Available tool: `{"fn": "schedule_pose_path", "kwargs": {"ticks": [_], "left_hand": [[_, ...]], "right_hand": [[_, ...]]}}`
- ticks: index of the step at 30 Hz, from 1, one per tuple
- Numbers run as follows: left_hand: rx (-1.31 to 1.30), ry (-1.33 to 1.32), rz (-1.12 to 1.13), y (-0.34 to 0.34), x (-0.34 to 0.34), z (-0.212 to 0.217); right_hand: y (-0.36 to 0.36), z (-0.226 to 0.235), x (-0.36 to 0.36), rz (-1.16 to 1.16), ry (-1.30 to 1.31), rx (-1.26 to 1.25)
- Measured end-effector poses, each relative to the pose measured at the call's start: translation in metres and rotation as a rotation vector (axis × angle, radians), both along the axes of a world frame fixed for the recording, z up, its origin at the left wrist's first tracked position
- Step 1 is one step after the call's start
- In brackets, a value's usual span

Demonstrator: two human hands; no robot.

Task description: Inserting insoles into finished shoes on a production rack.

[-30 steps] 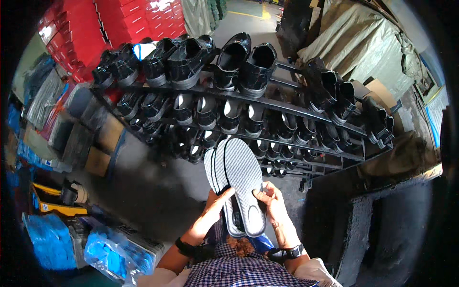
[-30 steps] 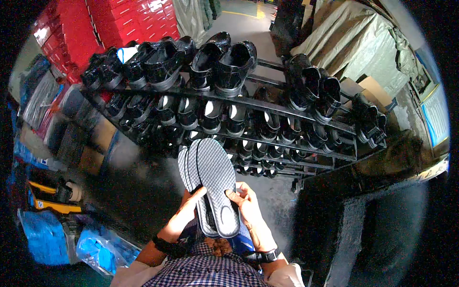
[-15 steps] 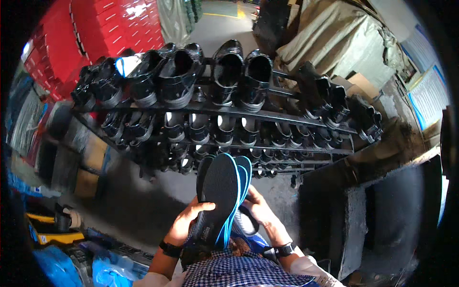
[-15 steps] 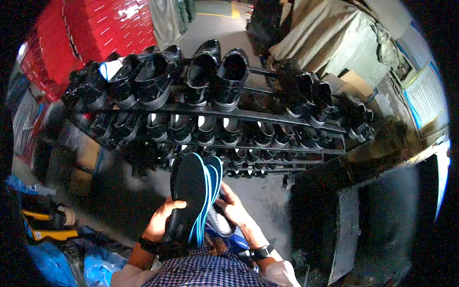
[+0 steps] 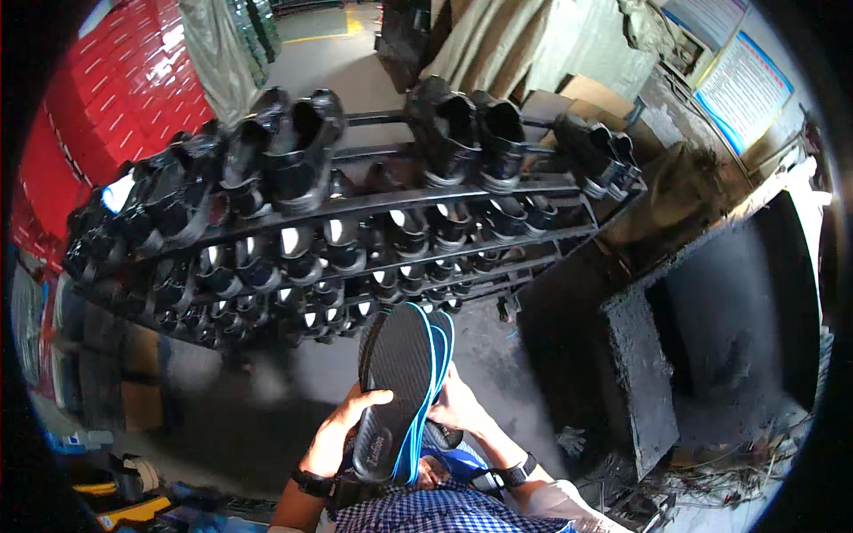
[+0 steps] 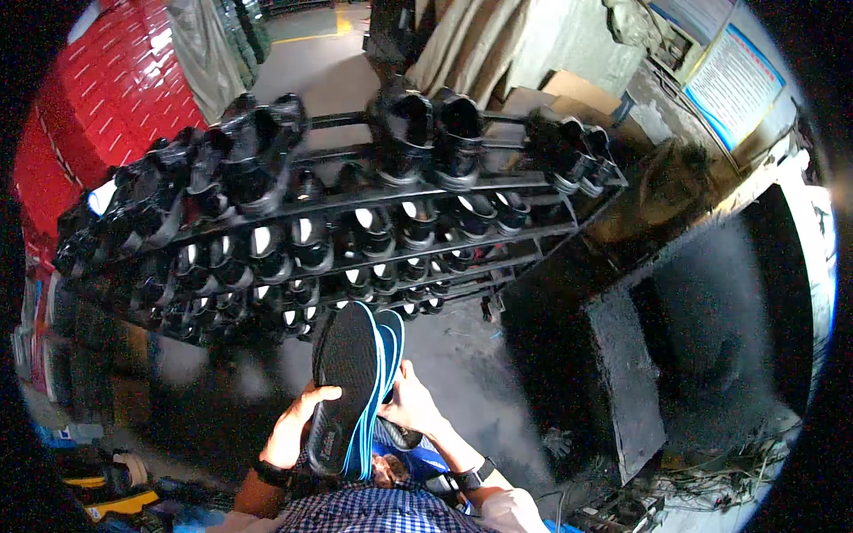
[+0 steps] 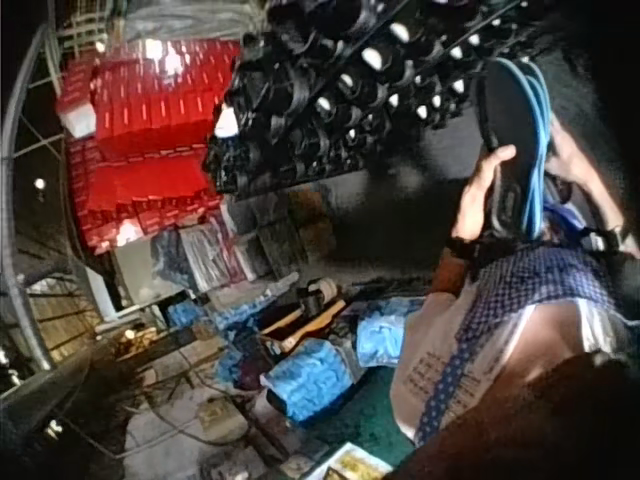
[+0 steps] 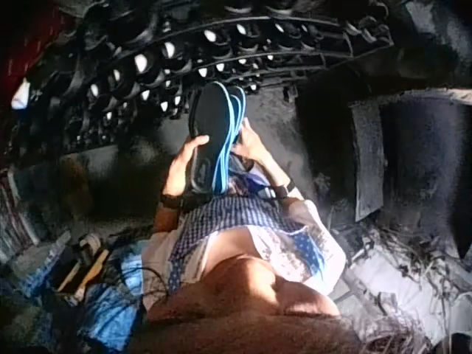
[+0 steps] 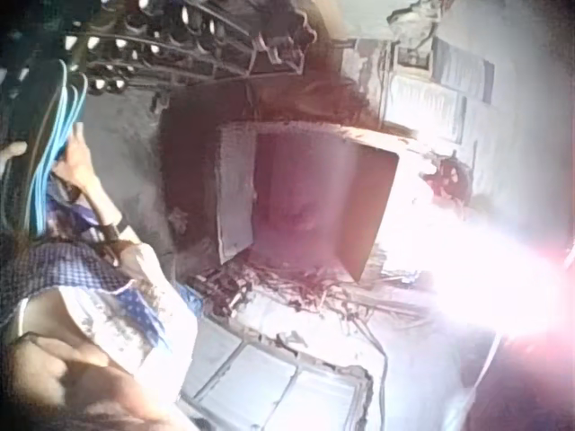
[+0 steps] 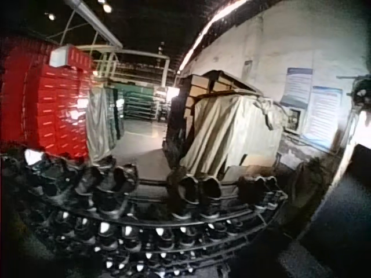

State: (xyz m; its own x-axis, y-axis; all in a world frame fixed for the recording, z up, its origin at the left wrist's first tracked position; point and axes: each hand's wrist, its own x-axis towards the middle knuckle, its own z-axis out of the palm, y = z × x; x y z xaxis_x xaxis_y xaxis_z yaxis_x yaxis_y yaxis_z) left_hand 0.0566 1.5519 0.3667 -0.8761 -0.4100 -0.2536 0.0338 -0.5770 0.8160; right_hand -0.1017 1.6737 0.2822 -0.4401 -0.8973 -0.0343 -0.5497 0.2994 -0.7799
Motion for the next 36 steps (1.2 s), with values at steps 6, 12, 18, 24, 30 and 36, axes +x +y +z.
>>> {"fn": "schedule_pose_path", "kwargs": {"ticks": [6,12,18,24,30,36], "left_hand": [[-0.237,-0.110,-0.138,0.064,-0.076,0.004],[-0.149,0.018,-0.254,0.086,-0.130,-0.018],[-0.071,0.025,-0.233,0.070,-0.157,-0.039],[-0.001,0.144,-0.259,0.030,-0.203,-0.056],[-0.338,0.017,-0.428,-0.012,-0.280,-0.108],[-0.920,-0.046,-0.552,-0.008,-0.342,-0.126]], "right_hand": [[0.082,-0.020,-0.064,-0.118,-0.160,-0.162],[0.121,-0.026,-0.106,-0.152,-0.169,-0.171],[0.111,-0.031,-0.152,-0.185,-0.869,-0.216],[0.082,-0.020,-0.214,-0.297,-0.423,-0.172],[0.058,0.035,-0.336,-0.648,-0.220,-0.053],[0.032,0.067,-0.422,-0.407,0.209,0.273]]}}
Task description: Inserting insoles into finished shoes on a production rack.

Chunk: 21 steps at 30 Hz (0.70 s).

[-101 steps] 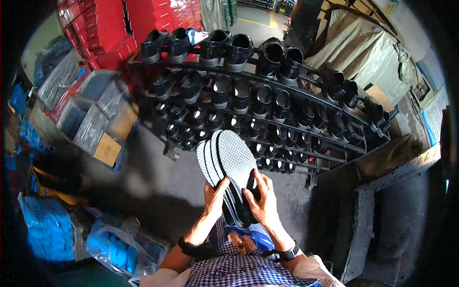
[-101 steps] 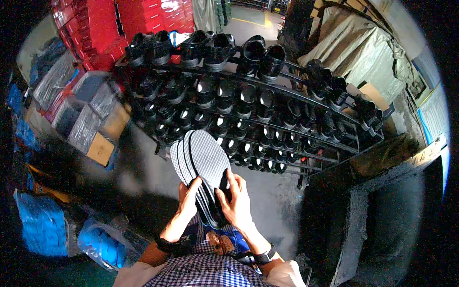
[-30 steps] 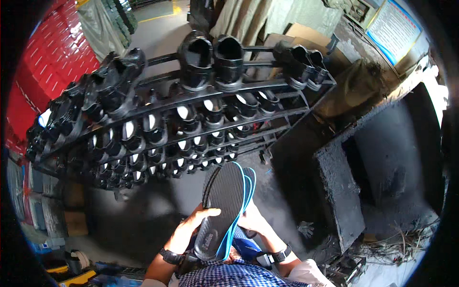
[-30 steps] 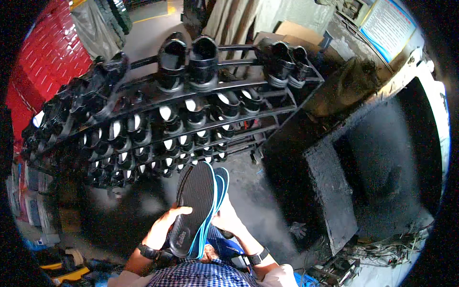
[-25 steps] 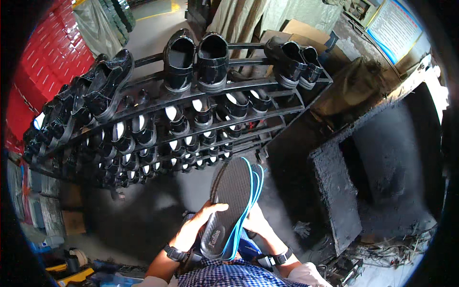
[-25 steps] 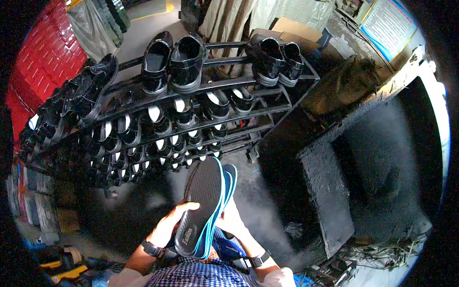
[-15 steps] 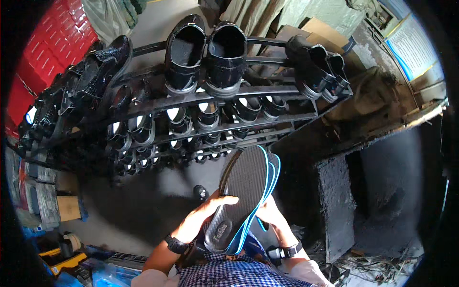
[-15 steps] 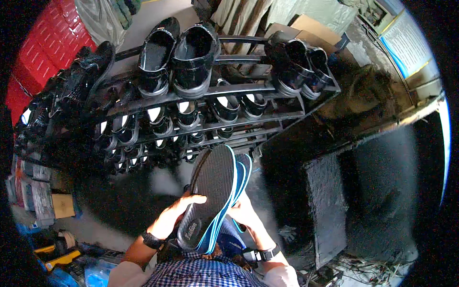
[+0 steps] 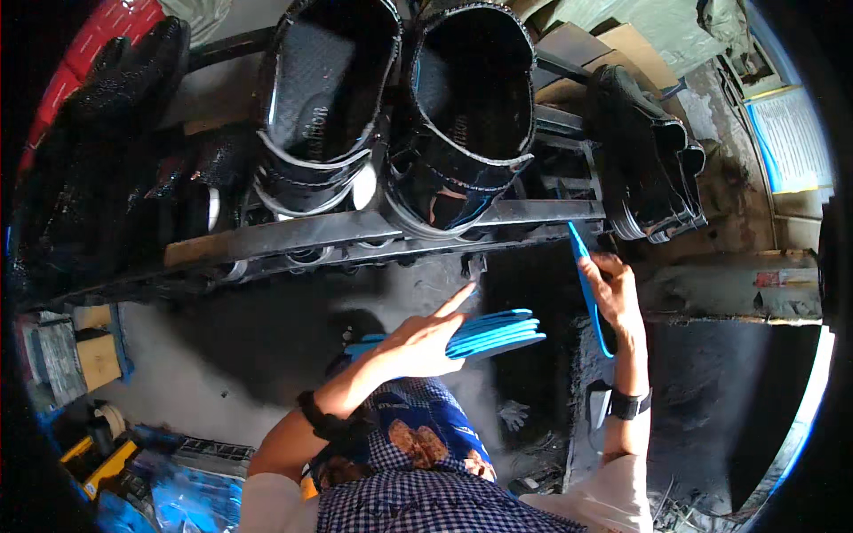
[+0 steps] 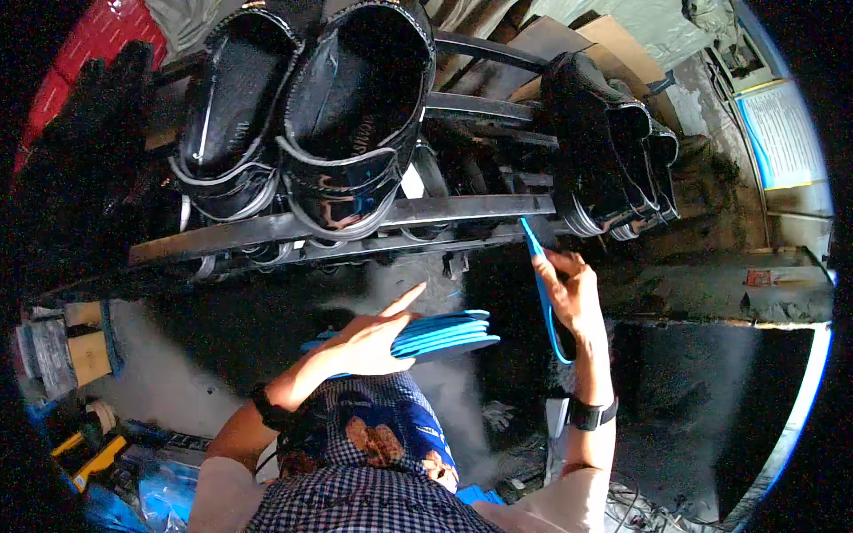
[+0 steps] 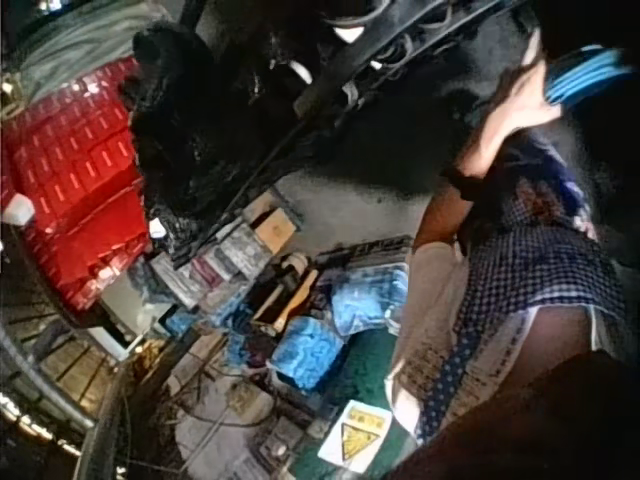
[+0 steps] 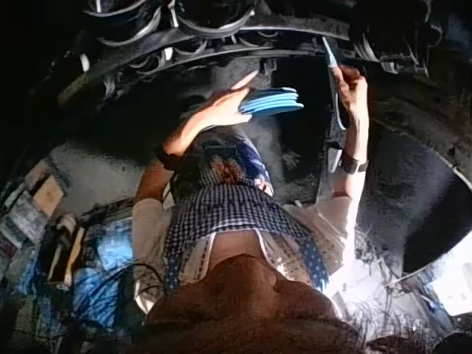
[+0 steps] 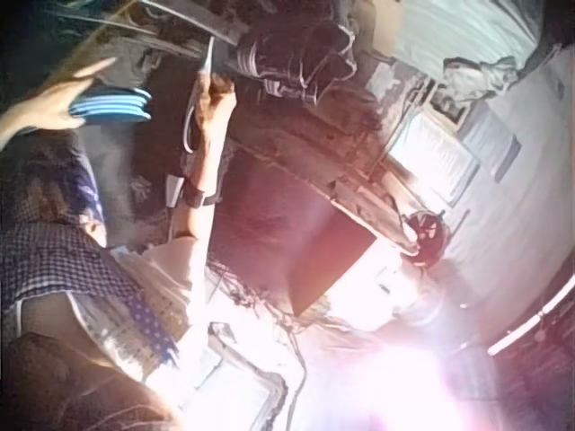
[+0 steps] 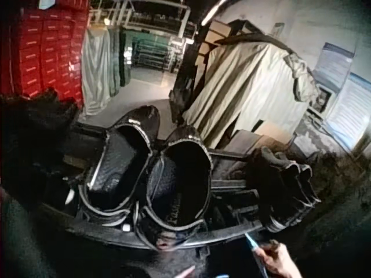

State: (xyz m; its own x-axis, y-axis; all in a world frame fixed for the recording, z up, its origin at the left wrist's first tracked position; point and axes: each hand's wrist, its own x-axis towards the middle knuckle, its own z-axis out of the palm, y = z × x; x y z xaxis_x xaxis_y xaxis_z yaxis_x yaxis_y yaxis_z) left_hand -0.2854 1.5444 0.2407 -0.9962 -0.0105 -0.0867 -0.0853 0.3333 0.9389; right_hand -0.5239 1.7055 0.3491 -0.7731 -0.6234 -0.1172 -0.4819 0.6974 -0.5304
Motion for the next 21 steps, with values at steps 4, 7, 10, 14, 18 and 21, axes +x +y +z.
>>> {"fn": "schedule_pose_path", "kwargs": {"ticks": [4,7,10,14,18,21], "left_hand": [[-0.032,0.111,-0.027,0.011,-0.065,0.011],[-0.137,0.190,0.065,0.019,-0.109,0.008],[-0.231,0.063,0.105,0.016,-0.138,0.003],[-0.332,0.090,0.174,0.006,-0.143,-0.008],[-0.391,0.274,0.279,0.008,-0.129,-0.020],[-0.405,0.281,0.256,0.012,-0.122,-0.014]], "right_hand": [[-0.024,0.010,-0.030,0.064,-0.068,0.085],[-0.031,0.010,-0.029,0.154,-0.056,-0.006],[-0.032,0.008,-0.025,0.183,-0.089,-0.061],[-0.030,0.014,-0.026,0.174,-0.164,0.034],[-0.036,0.018,-0.019,0.227,-0.225,0.103],[-0.040,0.022,-0.019,0.254,-0.301,0.155]]}}
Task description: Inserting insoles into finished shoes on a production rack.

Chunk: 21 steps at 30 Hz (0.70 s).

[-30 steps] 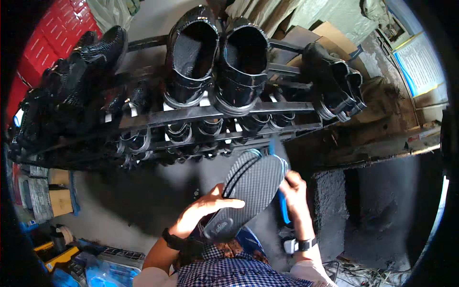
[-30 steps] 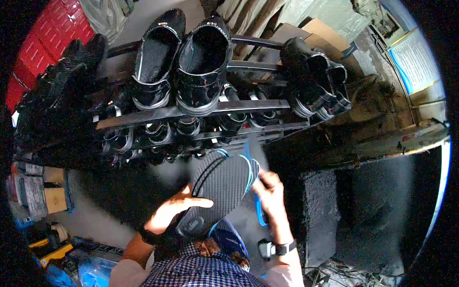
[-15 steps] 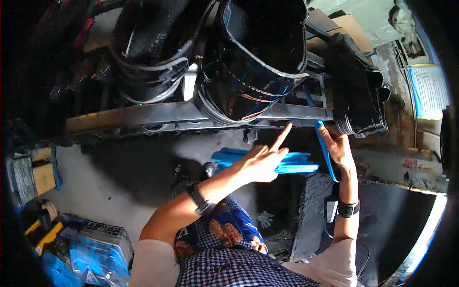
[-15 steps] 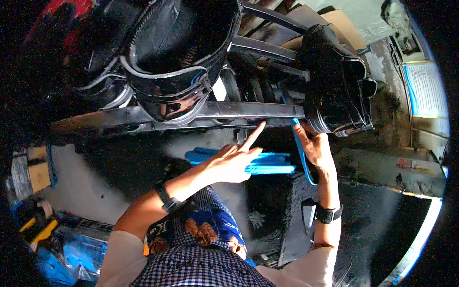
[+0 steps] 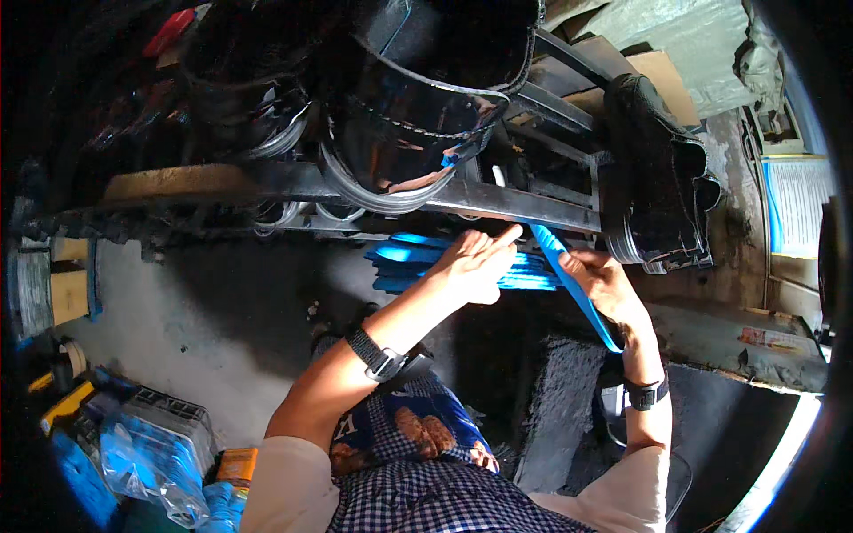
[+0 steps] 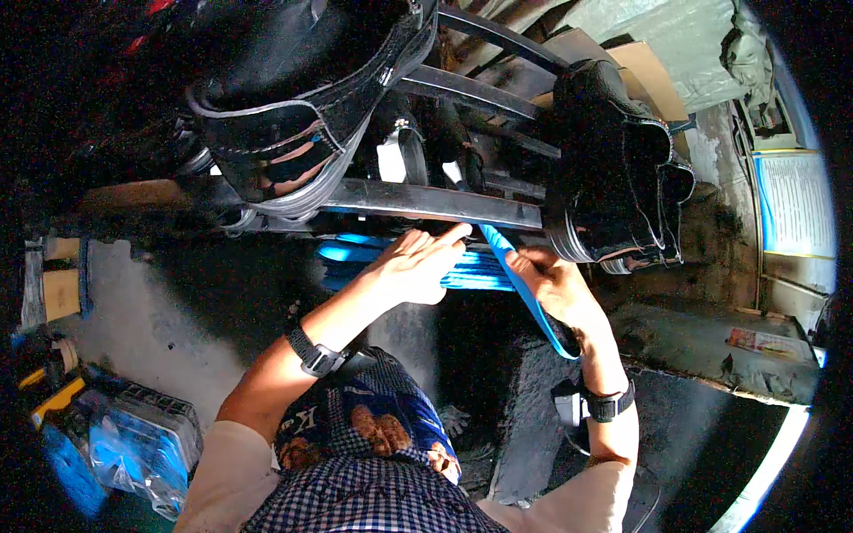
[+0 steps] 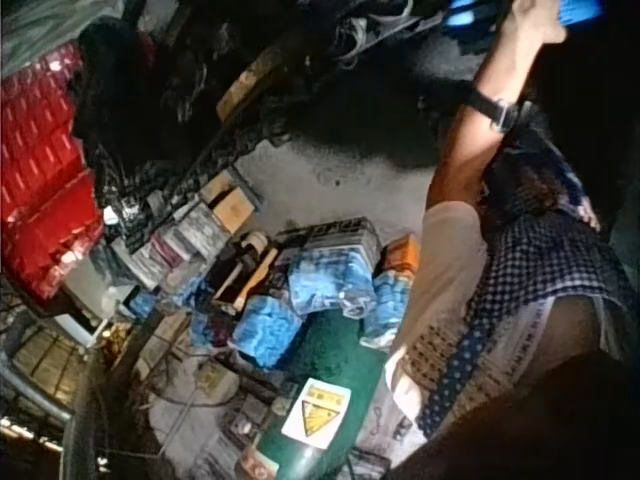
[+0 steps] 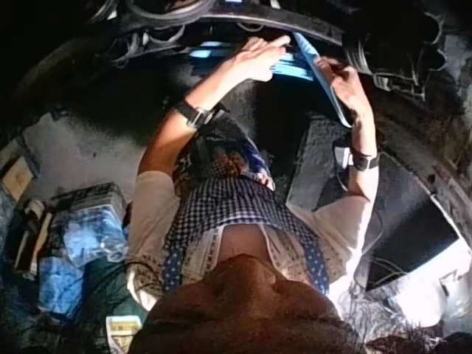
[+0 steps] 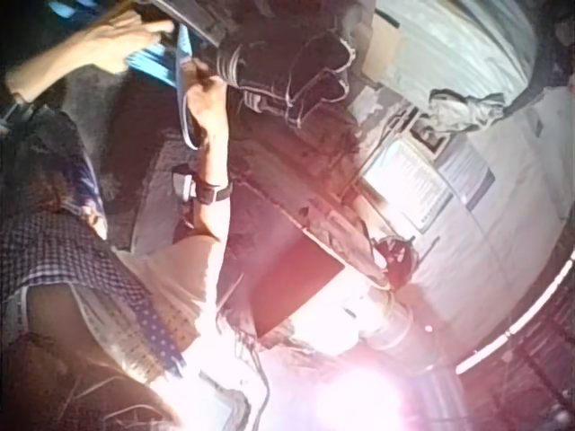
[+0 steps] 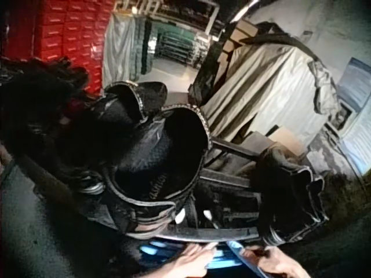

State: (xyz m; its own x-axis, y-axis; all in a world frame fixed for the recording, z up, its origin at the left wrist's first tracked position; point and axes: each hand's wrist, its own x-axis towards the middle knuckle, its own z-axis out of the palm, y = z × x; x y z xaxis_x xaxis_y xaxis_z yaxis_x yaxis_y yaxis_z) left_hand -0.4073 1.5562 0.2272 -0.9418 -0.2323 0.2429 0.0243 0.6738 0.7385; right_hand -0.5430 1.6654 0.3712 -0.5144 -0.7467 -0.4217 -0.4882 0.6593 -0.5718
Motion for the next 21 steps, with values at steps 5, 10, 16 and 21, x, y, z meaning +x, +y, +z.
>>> {"fn": "schedule_pose_path", "kwargs": {"ticks": [5,10,16,21], "left_hand": [[-0.073,-0.119,-0.018,0.001,0.003,0.017],[0.021,-0.108,0.125,0.006,0.011,0.000],[0.014,-0.044,0.157,0.015,0.011,-0.005],[0.048,0.003,0.187,0.023,0.011,0.001]], "right_hand": [[-0.002,-0.012,-0.010,0.097,-0.050,0.018],[-0.039,-0.022,-0.012,0.342,-0.041,0.248],[-0.093,-0.075,-0.009,0.131,0.448,-0.079],[-0.043,-0.065,-0.010,0.307,0.499,-0.129]]}}
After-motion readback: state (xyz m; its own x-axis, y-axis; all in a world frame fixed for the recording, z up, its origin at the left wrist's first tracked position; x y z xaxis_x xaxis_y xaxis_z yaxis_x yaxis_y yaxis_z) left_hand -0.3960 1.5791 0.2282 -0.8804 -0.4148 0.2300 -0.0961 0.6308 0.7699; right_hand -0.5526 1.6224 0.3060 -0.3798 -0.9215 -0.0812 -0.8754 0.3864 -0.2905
